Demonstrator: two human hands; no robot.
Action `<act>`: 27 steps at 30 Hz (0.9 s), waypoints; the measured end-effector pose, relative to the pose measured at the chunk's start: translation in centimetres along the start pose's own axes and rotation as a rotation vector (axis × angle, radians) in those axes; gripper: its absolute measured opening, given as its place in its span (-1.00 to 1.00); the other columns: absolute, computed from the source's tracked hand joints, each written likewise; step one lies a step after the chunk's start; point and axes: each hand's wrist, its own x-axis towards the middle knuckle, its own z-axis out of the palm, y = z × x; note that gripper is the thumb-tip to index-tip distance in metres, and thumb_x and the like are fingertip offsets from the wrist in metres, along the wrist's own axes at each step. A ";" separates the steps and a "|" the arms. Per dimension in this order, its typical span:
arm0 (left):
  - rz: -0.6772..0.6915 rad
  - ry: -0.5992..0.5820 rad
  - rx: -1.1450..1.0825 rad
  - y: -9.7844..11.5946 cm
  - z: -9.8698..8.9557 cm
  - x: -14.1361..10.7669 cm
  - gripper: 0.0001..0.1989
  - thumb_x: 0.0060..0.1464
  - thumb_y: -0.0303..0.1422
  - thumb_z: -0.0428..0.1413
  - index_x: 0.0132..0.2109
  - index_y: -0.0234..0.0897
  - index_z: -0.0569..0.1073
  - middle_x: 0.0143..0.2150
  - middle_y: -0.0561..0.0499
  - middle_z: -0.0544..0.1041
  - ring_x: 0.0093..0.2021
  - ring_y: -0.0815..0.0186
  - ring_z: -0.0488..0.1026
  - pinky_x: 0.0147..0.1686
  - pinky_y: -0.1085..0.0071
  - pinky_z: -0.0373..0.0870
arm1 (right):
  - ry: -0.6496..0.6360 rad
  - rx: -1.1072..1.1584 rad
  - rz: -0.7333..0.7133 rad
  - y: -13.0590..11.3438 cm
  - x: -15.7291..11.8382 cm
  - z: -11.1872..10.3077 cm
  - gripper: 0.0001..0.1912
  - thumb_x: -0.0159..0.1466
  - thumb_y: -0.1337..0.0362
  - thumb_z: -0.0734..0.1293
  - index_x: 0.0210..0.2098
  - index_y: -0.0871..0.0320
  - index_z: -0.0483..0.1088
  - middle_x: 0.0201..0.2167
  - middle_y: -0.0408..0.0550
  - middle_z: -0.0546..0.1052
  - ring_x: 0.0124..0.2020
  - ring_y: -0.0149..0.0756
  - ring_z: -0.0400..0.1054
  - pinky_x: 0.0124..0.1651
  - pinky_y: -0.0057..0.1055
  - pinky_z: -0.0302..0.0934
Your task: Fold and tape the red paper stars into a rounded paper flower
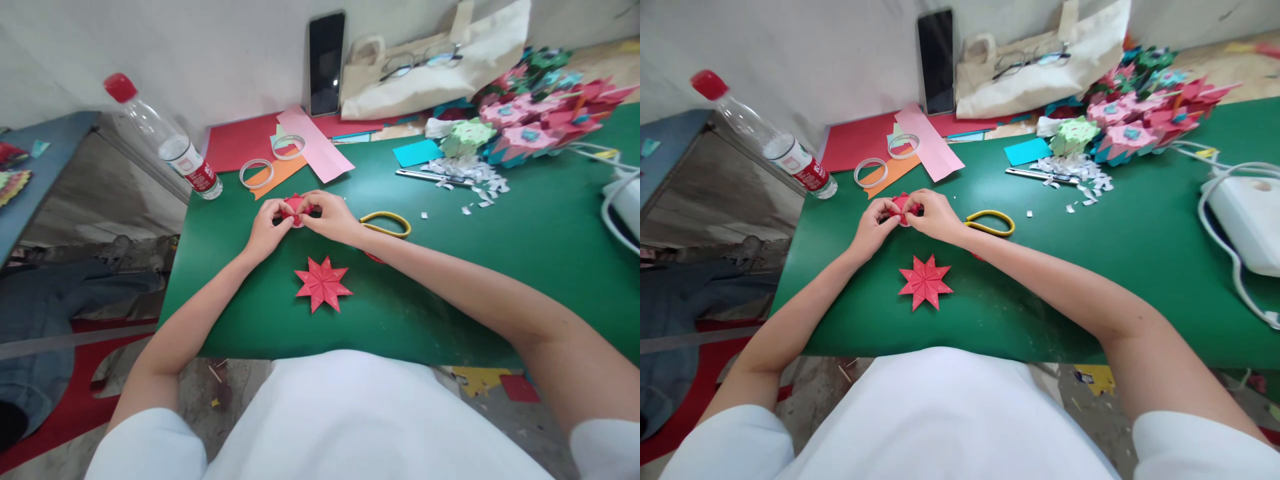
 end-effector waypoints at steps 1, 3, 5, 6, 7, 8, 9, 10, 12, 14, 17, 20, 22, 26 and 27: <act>0.004 0.001 0.005 0.0 0.0 0.0 -0.92 -0.03 -0.45 0.11 -0.31 -0.26 0.40 -0.13 -0.02 0.41 0.02 0.27 0.39 0.04 0.29 0.38 | 0.002 -0.003 -0.002 0.0 0.0 0.0 -0.90 0.07 0.36 0.32 -0.41 0.17 0.48 -0.27 -0.06 0.52 -0.23 -0.31 0.41 -0.09 -0.35 0.30; 0.010 0.003 0.007 -0.1 0.0 -0.1 -0.91 -0.02 -0.45 0.10 -0.28 -0.25 0.39 -0.13 -0.01 0.42 0.01 0.28 0.40 0.05 0.30 0.38 | 0.002 -0.003 -0.013 0.0 -0.1 0.0 -0.90 0.08 0.36 0.31 -0.41 0.16 0.47 -0.27 -0.06 0.52 -0.20 -0.29 0.40 -0.09 -0.35 0.29; 0.029 0.002 -0.020 0.0 0.0 -0.3 -0.80 -0.03 -0.43 0.14 -0.20 -0.24 0.35 -0.10 -0.02 0.44 -0.02 0.29 0.43 0.05 0.30 0.39 | -0.010 0.011 -0.028 0.0 -0.1 -0.1 -0.88 0.08 0.38 0.28 -0.41 0.16 0.47 -0.26 -0.06 0.52 -0.17 -0.28 0.40 -0.08 -0.35 0.28; 0.047 -0.006 -0.034 0.1 0.0 -0.4 -0.71 -0.05 -0.43 0.16 -0.14 -0.23 0.32 -0.06 -0.03 0.44 -0.02 0.29 0.45 0.06 0.30 0.38 | -0.017 0.028 -0.029 0.0 -0.2 -0.1 -0.87 0.09 0.39 0.27 -0.40 0.16 0.46 -0.25 -0.06 0.52 -0.17 -0.29 0.40 -0.08 -0.35 0.29; 0.067 -0.018 -0.035 0.2 0.0 -0.6 -0.62 -0.08 -0.43 0.19 -0.07 -0.22 0.29 -0.01 -0.05 0.44 0.01 0.27 0.45 0.08 0.28 0.37 | -0.024 0.048 -0.023 0.1 -0.2 -0.2 -0.85 0.10 0.39 0.26 -0.39 0.16 0.46 -0.25 -0.07 0.53 -0.18 -0.30 0.40 -0.08 -0.36 0.29; 0.084 -0.031 -0.016 0.3 0.0 -0.7 -0.53 -0.10 -0.43 0.21 -0.01 -0.21 0.26 0.04 -0.08 0.43 0.06 0.24 0.44 0.11 0.26 0.36 | -0.032 0.072 -0.009 0.1 -0.2 -0.2 -0.84 0.10 0.39 0.25 -0.37 0.16 0.46 -0.24 -0.07 0.53 -0.20 -0.32 0.41 -0.08 -0.36 0.30; 0.092 -0.042 0.025 0.4 0.0 -0.8 -0.46 -0.11 -0.42 0.23 0.04 -0.20 0.23 0.09 -0.11 0.42 0.10 0.21 0.42 0.13 0.24 0.34 | -0.037 0.099 0.009 0.2 -0.2 -0.3 -0.83 0.11 0.38 0.24 -0.35 0.16 0.46 -0.23 -0.08 0.54 -0.22 -0.33 0.41 -0.07 -0.36 0.30; 0.088 -0.050 0.079 0.5 0.0 -0.9 -0.42 -0.11 -0.42 0.24 0.07 -0.19 0.22 0.11 -0.12 0.41 0.13 0.18 0.40 0.14 0.21 0.32 | -0.044 0.127 0.028 0.2 -0.2 -0.3 -0.82 0.11 0.38 0.24 -0.32 0.16 0.45 -0.23 -0.09 0.54 -0.22 -0.33 0.41 -0.07 -0.35 0.31; 0.061 -0.048 0.163 0.8 0.0 -1.0 -0.40 -0.10 -0.39 0.25 0.09 -0.18 0.22 0.11 -0.13 0.43 0.12 0.14 0.41 0.12 0.18 0.33 | -0.069 0.181 0.054 0.1 -0.3 -0.4 -0.78 0.09 0.40 0.23 -0.28 0.16 0.44 -0.23 -0.10 0.54 -0.22 -0.34 0.41 -0.05 -0.34 0.32; 0.043 -0.040 0.180 1.0 0.0 -1.1 -0.41 -0.09 -0.35 0.26 0.08 -0.19 0.22 0.07 -0.12 0.45 0.06 0.15 0.45 0.07 0.20 0.36 | -0.097 0.233 0.054 -0.2 -0.4 -0.7 -0.74 0.06 0.41 0.23 -0.25 0.17 0.41 -0.22 -0.10 0.54 -0.21 -0.33 0.42 -0.05 -0.34 0.34; 0.050 -0.027 0.167 1.3 -0.1 -1.2 -0.44 -0.08 -0.29 0.28 0.05 -0.22 0.24 0.03 -0.11 0.46 0.00 0.19 0.47 0.01 0.27 0.39 | -0.124 0.238 0.008 -1.1 -0.5 -1.5 -0.75 0.08 0.41 0.23 -0.23 0.16 0.38 -0.20 -0.09 0.53 -0.18 -0.32 0.43 -0.03 -0.33 0.34; 0.089 -0.015 0.166 1.5 -0.3 -1.5 -0.45 -0.06 -0.22 0.27 0.04 -0.23 0.25 0.02 -0.10 0.46 0.00 0.21 0.47 0.00 0.32 0.40 | -0.162 0.107 -0.099 -2.4 -0.8 -2.6 -0.73 0.14 0.37 0.25 -0.14 0.16 0.35 -0.11 -0.03 0.51 -0.07 -0.26 0.41 0.07 -0.25 0.30; 0.129 -0.013 0.172 1.9 -0.4 -1.9 -0.43 -0.04 -0.18 0.26 0.07 -0.23 0.24 0.03 -0.11 0.45 0.03 0.20 0.46 0.02 0.33 0.39 | -0.197 -0.054 -0.184 -3.4 -1.2 -3.3 -0.66 0.16 0.30 0.30 -0.06 0.17 0.32 -0.02 0.05 0.47 0.00 -0.16 0.37 0.10 -0.16 0.27; 0.166 -0.016 0.225 3.4 -0.5 -3.3 -0.27 -0.06 -0.10 0.27 0.19 -0.18 0.17 0.13 -0.10 0.43 0.10 0.16 0.44 0.10 0.31 0.37 | -0.231 -0.305 -0.251 -5.5 -2.6 -4.0 -0.50 0.15 0.15 0.39 0.04 0.12 0.24 0.09 0.12 0.36 0.05 -0.04 0.33 0.05 -0.09 0.29; 0.157 -0.028 0.243 3.9 -0.5 -3.8 -0.25 -0.05 -0.11 0.27 0.22 -0.16 0.15 0.15 -0.09 0.42 0.11 0.15 0.44 0.11 0.31 0.37 | -0.221 -0.345 -0.260 -5.9 -3.1 -4.1 -0.50 0.16 0.14 0.39 0.04 0.11 0.24 0.09 0.13 0.35 0.06 -0.03 0.32 0.05 -0.08 0.29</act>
